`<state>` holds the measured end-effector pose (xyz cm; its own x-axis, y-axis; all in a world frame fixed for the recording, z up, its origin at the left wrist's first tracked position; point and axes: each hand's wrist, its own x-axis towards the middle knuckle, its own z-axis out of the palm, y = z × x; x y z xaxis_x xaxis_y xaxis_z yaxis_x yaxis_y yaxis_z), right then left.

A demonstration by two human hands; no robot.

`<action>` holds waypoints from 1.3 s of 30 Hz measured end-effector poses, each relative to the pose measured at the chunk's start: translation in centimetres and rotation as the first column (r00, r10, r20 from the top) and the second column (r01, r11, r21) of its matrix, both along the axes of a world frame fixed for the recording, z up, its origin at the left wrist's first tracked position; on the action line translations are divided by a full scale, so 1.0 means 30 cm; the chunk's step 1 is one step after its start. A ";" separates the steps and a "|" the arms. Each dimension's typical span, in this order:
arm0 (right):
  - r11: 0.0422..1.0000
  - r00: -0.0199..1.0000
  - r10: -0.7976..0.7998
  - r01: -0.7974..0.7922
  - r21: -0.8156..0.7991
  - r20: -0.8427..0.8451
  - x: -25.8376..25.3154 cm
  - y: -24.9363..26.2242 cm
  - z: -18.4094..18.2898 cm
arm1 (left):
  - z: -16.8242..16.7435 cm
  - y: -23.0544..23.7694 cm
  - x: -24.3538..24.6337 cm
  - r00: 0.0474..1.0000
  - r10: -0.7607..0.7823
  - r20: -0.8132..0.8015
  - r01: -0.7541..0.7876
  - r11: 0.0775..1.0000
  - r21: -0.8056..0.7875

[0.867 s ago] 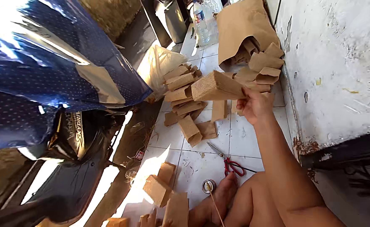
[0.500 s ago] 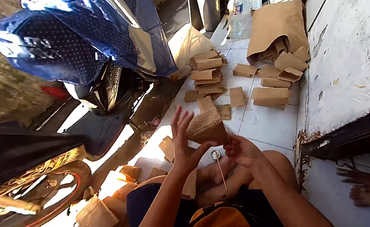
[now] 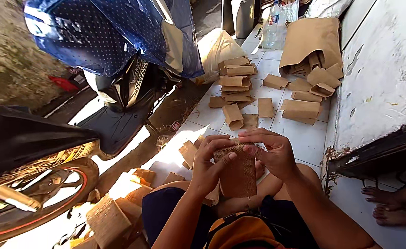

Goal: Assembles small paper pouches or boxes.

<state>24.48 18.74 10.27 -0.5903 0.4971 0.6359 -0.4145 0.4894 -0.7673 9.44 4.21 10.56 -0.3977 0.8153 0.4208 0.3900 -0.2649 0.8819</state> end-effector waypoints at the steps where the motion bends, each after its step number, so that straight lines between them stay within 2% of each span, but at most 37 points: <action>1: 1.000 1.000 -0.003 0.003 -0.019 -0.005 -0.004 -0.007 -0.006 | -0.003 0.000 0.001 1.000 0.011 0.006 -0.011 1.000 0.003; 5: 0.997 0.996 -0.077 0.078 0.012 -0.039 -0.027 -0.026 -0.041 | -0.026 0.013 -0.008 1.000 0.012 0.026 -0.012 1.000 -0.006; 7: 0.996 0.996 -0.083 0.084 0.028 -0.030 -0.027 -0.030 -0.049 | -0.039 0.013 -0.019 0.995 -0.026 0.098 0.029 0.999 -0.026; 9: 0.992 0.995 0.095 -0.095 -0.082 -0.003 -0.004 -0.007 -0.040 | -0.047 0.009 -0.035 0.964 -0.110 0.241 0.119 0.993 -0.021; 11: 0.907 0.943 0.328 -0.332 -0.259 -0.060 0.011 0.029 -0.036 | -0.053 0.004 -0.046 0.894 -0.191 0.405 0.198 0.980 0.024; 13: 0.826 0.906 0.406 -0.421 -0.375 -0.124 0.005 0.039 -0.049 | -0.058 0.002 -0.046 0.819 -0.246 0.519 0.249 0.966 0.066; 15: 0.803 0.893 0.426 -0.447 -0.393 -0.146 -0.007 0.026 -0.059 | -0.063 0.003 -0.043 0.783 -0.272 0.559 0.273 0.958 0.083; 17: 0.832 0.910 0.386 -0.414 -0.369 -0.150 -0.014 0.006 -0.062 | -0.069 0.003 -0.045 0.776 -0.280 0.565 0.283 0.955 0.085; 22: 0.953 0.978 0.140 -0.175 -0.246 -0.154 -0.022 -0.057 -0.083 | -0.094 0.000 -0.053 0.727 -0.289 0.623 0.309 0.948 0.079; 24: 0.959 0.980 0.140 -0.169 -0.226 -0.140 -0.019 -0.059 -0.092 | -0.112 -0.002 -0.054 0.702 -0.299 0.646 0.316 0.944 0.094; 26: 0.891 0.952 0.280 -0.305 -0.336 -0.121 -0.003 -0.038 -0.089 | -0.120 -0.004 -0.054 0.697 -0.317 0.644 0.323 0.940 0.112; 28: 0.798 0.912 0.393 -0.403 -0.449 -0.121 0.017 -0.019 -0.083 | -0.114 -0.007 -0.054 0.734 -0.312 0.603 0.312 0.944 0.107; 29: 0.813 0.921 0.379 -0.376 -0.444 -0.087 0.024 -0.018 -0.079 | -0.108 -0.007 -0.052 0.778 -0.274 0.566 0.279 0.957 0.081; 30: 0.875 0.949 0.316 -0.295 -0.385 -0.009 0.028 -0.024 -0.074 | -0.101 -0.006 -0.047 0.833 -0.214 0.510 0.226 0.973 0.038; 32: 0.980 0.987 0.111 -0.089 -0.178 0.116 0.021 -0.051 -0.078 | -0.078 -0.004 -0.024 0.933 -0.075 0.352 0.107 0.992 -0.072; 33: 0.991 0.993 0.030 -0.016 -0.130 0.112 0.013 -0.062 -0.087 | -0.064 -0.004 -0.009 0.958 -0.030 0.284 0.065 0.991 -0.114; 34: 0.988 0.996 0.003 0.011 -0.154 0.089 0.007 -0.065 -0.094 | -0.053 -0.004 0.004 0.971 -0.001 0.237 0.036 0.989 -0.144; 36: 0.957 0.996 0.063 -0.041 -0.288 0.069 0.008 -0.053 -0.100 | -0.043 -0.005 0.021 0.978 0.031 0.207 0.007 0.984 -0.177; 37: 0.954 0.993 0.077 -0.047 -0.296 0.091 0.012 -0.045 -0.103 | -0.040 -0.004 0.026 0.978 0.056 0.199 -0.015 0.980 -0.199; 39: 0.982 0.984 0.051 -0.019 -0.186 0.168 0.016 -0.039 -0.111 | -0.032 -0.003 0.037 0.983 0.119 0.139 -0.085 0.970 -0.228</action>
<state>24.97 17.58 6.95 -0.7017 0.5728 0.4238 -0.2832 0.3216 -0.9035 10.55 4.11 9.59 -0.5284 0.8329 0.1646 0.2629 -0.0238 0.9645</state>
